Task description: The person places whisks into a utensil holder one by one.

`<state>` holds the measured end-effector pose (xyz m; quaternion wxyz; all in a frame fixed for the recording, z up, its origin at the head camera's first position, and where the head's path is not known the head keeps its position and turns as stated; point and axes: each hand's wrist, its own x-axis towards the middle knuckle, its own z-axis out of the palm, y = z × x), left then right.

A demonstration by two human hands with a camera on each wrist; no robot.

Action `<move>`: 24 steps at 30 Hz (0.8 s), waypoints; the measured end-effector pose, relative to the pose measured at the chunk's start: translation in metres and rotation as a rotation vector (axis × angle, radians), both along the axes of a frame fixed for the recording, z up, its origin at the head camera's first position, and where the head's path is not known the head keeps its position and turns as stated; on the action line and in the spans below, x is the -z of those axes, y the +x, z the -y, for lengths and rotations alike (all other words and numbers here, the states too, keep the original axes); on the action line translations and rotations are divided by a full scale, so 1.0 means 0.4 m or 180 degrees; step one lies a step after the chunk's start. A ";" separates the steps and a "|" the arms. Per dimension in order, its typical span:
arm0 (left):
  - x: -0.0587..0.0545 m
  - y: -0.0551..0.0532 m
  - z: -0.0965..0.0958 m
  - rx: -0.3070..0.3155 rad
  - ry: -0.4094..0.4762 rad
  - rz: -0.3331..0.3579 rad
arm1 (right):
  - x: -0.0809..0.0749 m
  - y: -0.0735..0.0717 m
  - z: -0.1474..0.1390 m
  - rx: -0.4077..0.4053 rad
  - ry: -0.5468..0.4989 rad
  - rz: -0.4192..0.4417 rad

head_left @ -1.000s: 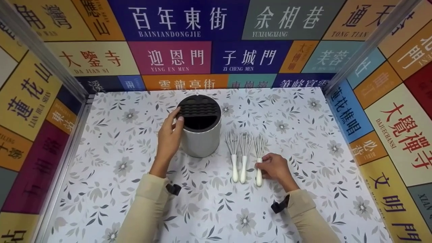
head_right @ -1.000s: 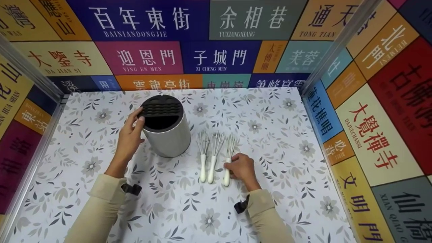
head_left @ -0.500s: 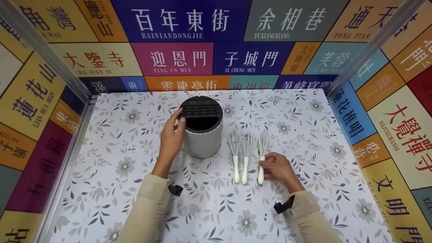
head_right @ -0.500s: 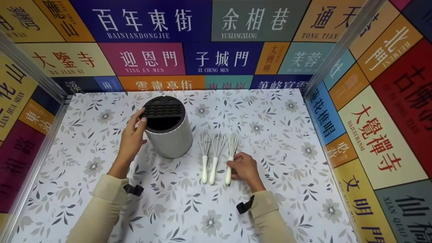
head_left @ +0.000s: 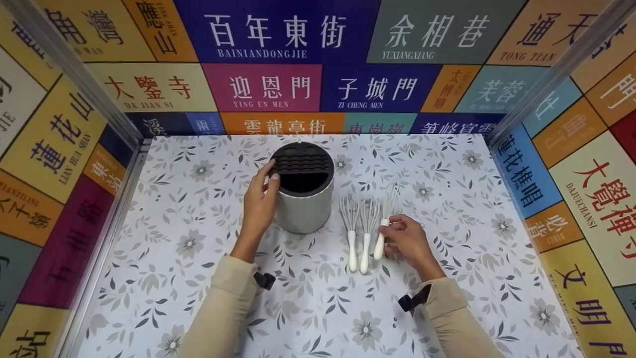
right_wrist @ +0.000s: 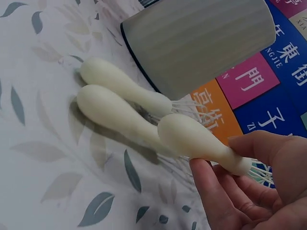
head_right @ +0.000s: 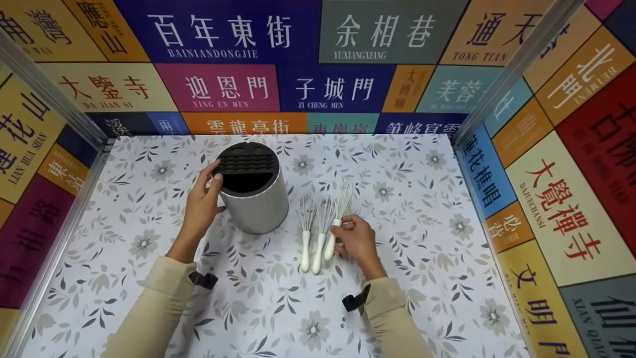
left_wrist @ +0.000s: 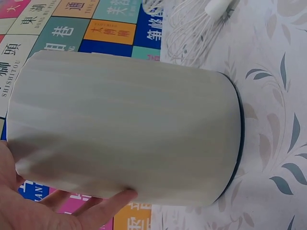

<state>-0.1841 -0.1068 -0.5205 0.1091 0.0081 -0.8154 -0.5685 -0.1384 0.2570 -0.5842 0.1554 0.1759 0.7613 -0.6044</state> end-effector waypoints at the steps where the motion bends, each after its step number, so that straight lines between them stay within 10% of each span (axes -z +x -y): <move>1: 0.002 0.000 -0.001 0.0002 0.0001 -0.0007 | -0.007 -0.004 0.006 0.0013 -0.0018 -0.0017; 24: 0.002 0.001 -0.007 0.0014 0.0049 0.0034 | -0.164 -0.088 0.143 0.0095 -0.0748 -0.0741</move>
